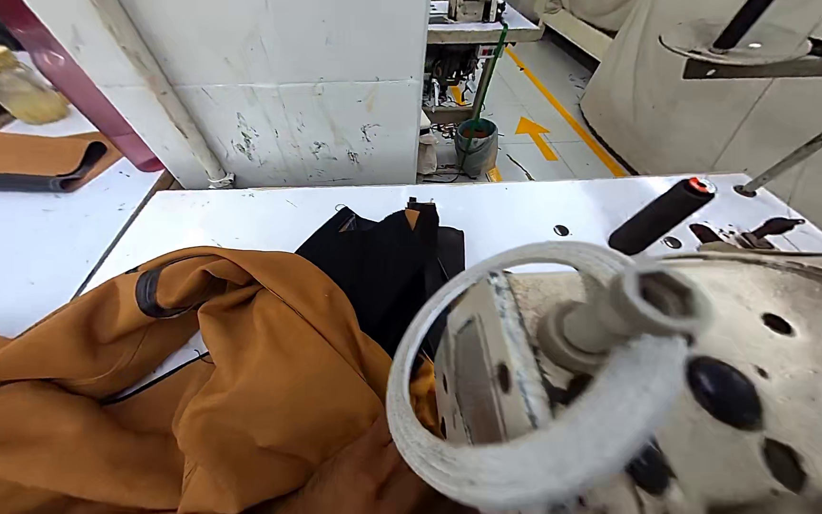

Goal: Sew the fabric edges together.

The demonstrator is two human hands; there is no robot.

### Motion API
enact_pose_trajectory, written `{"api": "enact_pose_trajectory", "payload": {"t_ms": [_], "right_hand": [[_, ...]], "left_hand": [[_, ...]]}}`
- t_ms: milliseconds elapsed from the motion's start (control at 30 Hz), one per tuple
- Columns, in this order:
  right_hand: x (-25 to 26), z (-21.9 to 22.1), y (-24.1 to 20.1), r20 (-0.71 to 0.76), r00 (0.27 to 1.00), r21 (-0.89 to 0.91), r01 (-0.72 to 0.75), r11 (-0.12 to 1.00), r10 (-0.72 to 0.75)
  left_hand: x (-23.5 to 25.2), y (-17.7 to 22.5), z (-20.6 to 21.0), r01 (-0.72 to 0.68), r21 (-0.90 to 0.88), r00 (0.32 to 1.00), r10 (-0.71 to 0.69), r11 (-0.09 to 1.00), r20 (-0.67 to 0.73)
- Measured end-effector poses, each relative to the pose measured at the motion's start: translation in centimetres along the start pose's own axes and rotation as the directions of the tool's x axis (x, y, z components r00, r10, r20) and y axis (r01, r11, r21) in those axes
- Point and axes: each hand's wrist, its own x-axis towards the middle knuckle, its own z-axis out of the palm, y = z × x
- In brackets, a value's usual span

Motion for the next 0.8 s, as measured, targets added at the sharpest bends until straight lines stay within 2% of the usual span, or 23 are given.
{"api": "enact_pose_trajectory", "payload": {"t_ms": [33,67,100,133,167,233,300,400,467,633,800], "right_hand": [[0.1,-0.2,0.0,0.024,1.000,-0.031,0.016,0.999,-0.015],[0.7,-0.6,-0.4,0.051,0.998,-0.064,0.041,0.997,-0.038],[1.1,-1.1,-0.7,0.060,0.995,-0.093,0.079,0.993,-0.074],[1.5,-1.7,-1.0,0.064,0.991,-0.123,0.122,0.985,-0.115],[1.8,-2.1,-1.2,0.042,0.985,-0.150,0.169,0.974,-0.165],[2.1,-2.3,-1.2,0.014,0.972,-0.210,0.233,0.949,-0.236],[2.1,-2.1,-1.1,-0.020,0.960,-0.256,0.266,0.929,-0.281],[2.3,-1.9,-1.0,0.010,0.958,-0.262,0.280,0.924,-0.287],[2.1,-1.9,-1.1,0.034,0.957,-0.238,0.286,0.928,-0.287],[2.1,-1.5,-0.8,0.007,0.944,-0.233,0.323,0.917,-0.330],[2.1,-1.6,-0.8,0.018,0.950,-0.238,0.308,0.921,-0.313]], "left_hand": [[0.1,0.0,-0.8,-0.016,0.041,0.999,0.017,0.999,-0.033],[-0.2,-0.4,0.2,-0.042,0.083,0.984,0.055,0.996,-0.167],[-0.3,-0.3,0.1,-0.025,0.141,0.972,0.057,0.990,-0.226],[0.0,-0.1,-0.6,0.002,0.164,0.973,0.037,0.987,-0.230],[0.6,0.6,-2.6,0.060,0.167,0.986,-0.032,0.984,-0.164],[1.0,0.9,-4.1,0.153,0.153,0.976,-0.126,0.976,-0.176],[0.9,1.2,-4.9,0.178,0.157,0.976,-0.154,0.972,-0.154],[1.3,3.7,-4.9,0.181,0.197,0.983,-0.171,0.964,-0.068],[1.4,5.7,-3.6,0.242,0.226,0.970,-0.233,0.943,-0.065],[2.3,6.9,-2.5,0.505,0.164,0.863,-0.500,0.847,-0.074],[3.3,6.7,-3.2,0.618,0.077,0.786,-0.614,0.782,-0.071]]}}
